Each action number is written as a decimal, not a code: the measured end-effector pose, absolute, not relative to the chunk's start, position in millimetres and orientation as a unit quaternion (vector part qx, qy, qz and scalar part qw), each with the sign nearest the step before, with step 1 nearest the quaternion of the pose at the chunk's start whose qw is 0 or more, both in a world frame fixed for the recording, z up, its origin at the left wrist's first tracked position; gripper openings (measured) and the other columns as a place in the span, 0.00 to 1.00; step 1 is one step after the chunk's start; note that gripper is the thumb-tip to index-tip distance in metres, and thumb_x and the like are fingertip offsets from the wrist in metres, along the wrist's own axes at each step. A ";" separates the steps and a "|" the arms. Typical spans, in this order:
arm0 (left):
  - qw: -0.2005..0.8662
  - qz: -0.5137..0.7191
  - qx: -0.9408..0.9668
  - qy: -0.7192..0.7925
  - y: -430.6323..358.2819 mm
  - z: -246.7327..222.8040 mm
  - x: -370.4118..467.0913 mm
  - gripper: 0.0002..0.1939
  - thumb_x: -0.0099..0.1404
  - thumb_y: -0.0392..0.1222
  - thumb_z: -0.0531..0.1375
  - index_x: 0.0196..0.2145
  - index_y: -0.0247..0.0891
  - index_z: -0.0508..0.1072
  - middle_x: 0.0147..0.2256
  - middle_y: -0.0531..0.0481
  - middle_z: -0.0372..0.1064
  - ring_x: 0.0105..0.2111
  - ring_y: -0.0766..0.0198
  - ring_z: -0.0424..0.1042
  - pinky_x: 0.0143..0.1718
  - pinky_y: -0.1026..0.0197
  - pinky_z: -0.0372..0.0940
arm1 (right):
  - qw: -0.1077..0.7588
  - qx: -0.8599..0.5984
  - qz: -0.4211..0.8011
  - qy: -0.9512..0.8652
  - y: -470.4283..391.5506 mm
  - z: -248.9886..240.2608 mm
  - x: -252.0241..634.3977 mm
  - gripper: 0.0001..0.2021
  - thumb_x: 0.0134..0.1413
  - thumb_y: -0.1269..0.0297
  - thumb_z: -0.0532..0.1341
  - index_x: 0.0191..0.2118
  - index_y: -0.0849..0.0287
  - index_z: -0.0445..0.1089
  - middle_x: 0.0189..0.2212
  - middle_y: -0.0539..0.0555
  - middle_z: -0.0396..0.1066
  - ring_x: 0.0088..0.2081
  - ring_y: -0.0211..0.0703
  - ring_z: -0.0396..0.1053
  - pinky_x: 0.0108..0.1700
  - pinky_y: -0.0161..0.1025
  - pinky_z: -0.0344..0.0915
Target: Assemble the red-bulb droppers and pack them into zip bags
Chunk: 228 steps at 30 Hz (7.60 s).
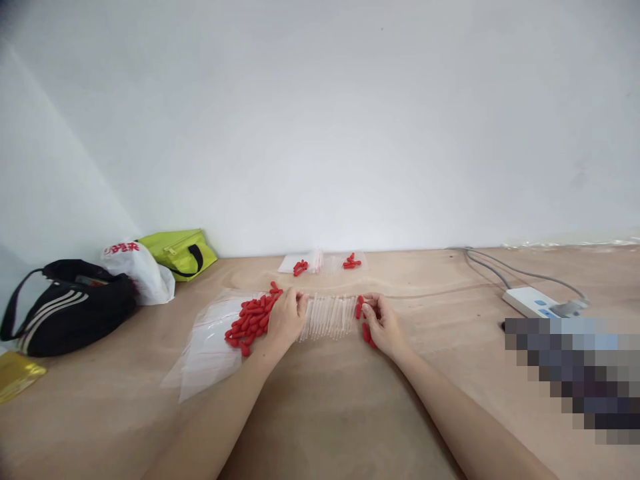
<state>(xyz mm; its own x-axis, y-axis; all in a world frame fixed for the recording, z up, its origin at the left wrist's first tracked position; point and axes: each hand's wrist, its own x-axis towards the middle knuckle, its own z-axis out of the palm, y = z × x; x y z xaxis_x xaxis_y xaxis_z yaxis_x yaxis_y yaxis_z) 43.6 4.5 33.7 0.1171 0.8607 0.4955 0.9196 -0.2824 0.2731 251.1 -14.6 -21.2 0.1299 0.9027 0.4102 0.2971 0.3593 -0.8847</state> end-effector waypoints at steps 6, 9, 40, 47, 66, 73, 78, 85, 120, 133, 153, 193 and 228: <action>0.007 -0.324 -0.796 -0.511 -34.2 17.3 31.5 0.08 0.66 0.38 0.45 0.35 0.38 0.63 0.29 0.50 0.67 0.30 0.63 0.69 0.31 0.63 0.63 | 0.550 -0.498 0.366 -0.561 -16.7 -18.8 252.4 0.18 0.53 0.48 0.48 0.38 0.57 0.62 0.27 0.52 0.69 0.18 0.35 0.63 0.17 0.33 0.60; -0.051 -0.332 -0.824 -0.456 -51.0 9.7 24.0 0.10 0.65 0.37 0.44 0.35 0.38 0.64 0.31 0.49 0.65 0.31 0.64 0.68 0.33 0.63 0.64 | 0.573 -0.489 0.394 -0.527 -16.3 -19.2 253.6 0.15 0.49 0.49 0.53 0.34 0.57 0.62 0.29 0.54 0.70 0.16 0.35 0.63 0.15 0.34 0.60; -0.141 -0.336 -0.855 -0.369 -52.9 14.6 17.4 0.15 0.65 0.39 0.48 0.42 0.43 0.72 0.31 0.49 0.68 0.30 0.65 0.69 0.33 0.64 0.65 | 0.443 -0.355 0.195 -0.800 -57.2 -1.5 210.3 0.08 0.54 0.67 0.54 0.40 0.56 0.66 0.33 0.54 0.69 0.35 0.40 0.66 0.38 0.38 0.64; -0.127 -0.319 -0.876 -0.338 -53.6 18.1 17.9 0.15 0.65 0.38 0.47 0.42 0.42 0.72 0.32 0.48 0.71 0.34 0.63 0.70 0.35 0.63 0.66 | 0.447 -0.353 0.175 -0.803 -58.3 -0.4 210.2 0.08 0.55 0.67 0.51 0.35 0.57 0.67 0.30 0.54 0.69 0.34 0.40 0.67 0.37 0.38 0.64; -0.010 -0.288 -0.909 -0.301 -56.4 15.6 19.6 0.16 0.64 0.32 0.45 0.41 0.36 0.70 0.28 0.47 0.70 0.29 0.63 0.70 0.30 0.63 0.66 | 0.402 -0.331 0.115 -0.846 -62.0 -3.4 212.5 0.07 0.56 0.69 0.51 0.36 0.59 0.65 0.30 0.54 0.67 0.33 0.39 0.63 0.36 0.36 0.62; -0.003 -0.286 -0.909 -0.302 -58.7 13.1 25.1 0.16 0.65 0.33 0.44 0.39 0.35 0.70 0.27 0.47 0.69 0.28 0.63 0.69 0.28 0.63 0.66 | 0.367 -0.345 0.063 -0.862 -60.7 -4.9 211.1 0.06 0.55 0.68 0.52 0.34 0.60 0.66 0.28 0.54 0.66 0.31 0.40 0.62 0.35 0.38 0.57; -0.005 -0.284 -0.910 -0.303 -60.0 13.8 26.5 0.16 0.65 0.34 0.44 0.36 0.35 0.71 0.26 0.48 0.68 0.27 0.63 0.68 0.27 0.64 0.65 | 0.345 -0.349 0.053 -0.870 -60.4 -3.5 209.3 0.06 0.55 0.68 0.52 0.33 0.60 0.66 0.27 0.53 0.66 0.31 0.39 0.61 0.35 0.37 0.55; -0.023 -0.294 -0.899 -0.323 -56.5 16.6 25.6 0.15 0.67 0.38 0.45 0.40 0.38 0.70 0.30 0.48 0.70 0.31 0.63 0.70 0.32 0.62 0.66 | 0.361 -0.355 0.087 -0.858 -56.9 -0.5 212.1 0.06 0.54 0.68 0.53 0.35 0.59 0.67 0.28 0.53 0.67 0.32 0.40 0.62 0.37 0.39 0.56; 0.110 -0.260 -0.787 -0.549 -39.7 11.1 19.5 0.12 0.56 0.46 0.59 0.37 0.40 0.70 0.40 0.45 0.67 0.41 0.52 0.62 0.43 0.50 0.53 | 0.409 -0.679 0.135 -0.594 3.7 -14.0 282.9 0.16 0.50 0.54 0.51 0.35 0.62 0.68 0.22 0.52 0.67 0.24 0.40 0.64 0.27 0.35 0.57; 0.130 -0.263 -0.713 -0.637 -32.4 19.9 6.0 0.10 0.58 0.45 0.55 0.35 0.40 0.70 0.38 0.46 0.69 0.41 0.52 0.63 0.42 0.51 0.53 | 0.377 -0.582 0.074 -0.716 -48.6 -14.4 276.7 0.13 0.49 0.54 0.55 0.30 0.58 0.71 0.19 0.49 0.61 0.23 0.38 0.60 0.27 0.36 0.57; 0.094 -0.206 -0.704 -0.673 -9.8 26.2 36.6 0.07 0.53 0.43 0.57 0.25 0.39 0.73 0.39 0.43 0.64 0.42 0.49 0.59 0.41 0.49 0.53 | 0.397 -0.553 0.116 -0.723 -44.2 -9.1 268.4 0.13 0.53 0.55 0.52 0.26 0.57 0.65 0.24 0.50 0.68 0.28 0.41 0.64 0.37 0.41 0.57; -0.137 -0.324 -0.873 -0.338 -57.1 15.4 16.3 0.12 0.66 0.35 0.46 0.39 0.39 0.67 0.35 0.49 0.68 0.35 0.64 0.69 0.37 0.62 0.65 | 0.460 -0.404 0.178 -0.770 -66.4 -3.1 210.3 0.06 0.54 0.67 0.53 0.33 0.58 0.66 0.28 0.52 0.64 0.30 0.38 0.63 0.32 0.35 0.63; -0.073 -0.318 -0.899 -0.293 -58.1 10.3 26.3 0.13 0.66 0.37 0.46 0.31 0.36 0.70 0.26 0.49 0.68 0.27 0.65 0.67 0.29 0.64 0.63 | 0.383 -0.358 0.142 -0.840 -70.9 1.0 214.8 0.06 0.54 0.67 0.52 0.32 0.59 0.65 0.28 0.54 0.67 0.32 0.40 0.64 0.35 0.37 0.62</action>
